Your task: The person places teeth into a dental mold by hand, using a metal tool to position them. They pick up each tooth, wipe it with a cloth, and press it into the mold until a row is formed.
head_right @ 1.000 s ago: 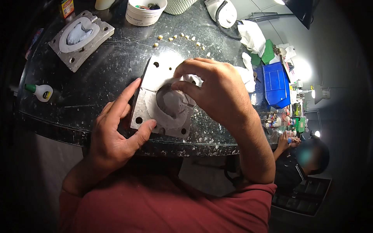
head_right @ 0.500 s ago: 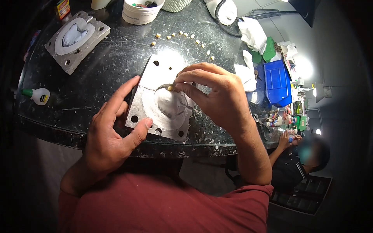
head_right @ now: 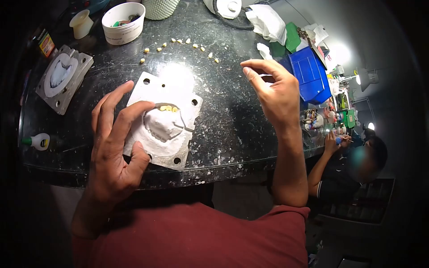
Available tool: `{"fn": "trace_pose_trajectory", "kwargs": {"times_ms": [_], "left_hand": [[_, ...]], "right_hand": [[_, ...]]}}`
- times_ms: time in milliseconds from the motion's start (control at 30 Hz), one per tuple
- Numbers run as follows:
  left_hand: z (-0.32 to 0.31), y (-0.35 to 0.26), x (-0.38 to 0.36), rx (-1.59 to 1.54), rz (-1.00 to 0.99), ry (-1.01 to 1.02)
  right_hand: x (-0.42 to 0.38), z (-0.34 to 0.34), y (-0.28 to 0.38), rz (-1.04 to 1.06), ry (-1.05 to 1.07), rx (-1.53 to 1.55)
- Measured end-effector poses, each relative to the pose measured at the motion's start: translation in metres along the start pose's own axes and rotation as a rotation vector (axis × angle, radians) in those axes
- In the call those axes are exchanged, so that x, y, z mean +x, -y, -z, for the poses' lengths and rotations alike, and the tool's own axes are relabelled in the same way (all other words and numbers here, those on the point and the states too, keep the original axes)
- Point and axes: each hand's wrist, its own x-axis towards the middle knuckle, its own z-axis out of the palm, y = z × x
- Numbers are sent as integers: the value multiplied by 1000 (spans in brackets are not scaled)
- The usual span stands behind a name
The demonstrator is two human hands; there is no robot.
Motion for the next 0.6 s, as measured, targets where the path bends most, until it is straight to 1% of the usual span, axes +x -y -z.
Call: {"fn": "trace_pose_trajectory", "kwargs": {"times_ms": [67,100,167,233,300,333,400,467,600], "left_hand": [[-3,1,0,-7,4,-9],[-2,1,0,-3,7,-4],[0,-2,2,9,34,-3],[-1,-1,2,21,20,5],[0,-1,2,30,10,14],[-1,-2,2,23,26,12],[-1,-2,3,13,41,11],[-1,0,3,36,8,27],[-1,0,2,38,12,32]], "right_hand": [[-5,2,9,83,63,116],[-7,-1,14,207,156,141],[-20,-10,32,77,329,343],[-27,-20,43,62,397,406],[-32,-31,46,98,398,397],[-33,-37,46,139,363,377],[-35,-44,50,114,359,367],[-38,-49,51,88,331,370],[-41,-50,54,103,327,293]]}}
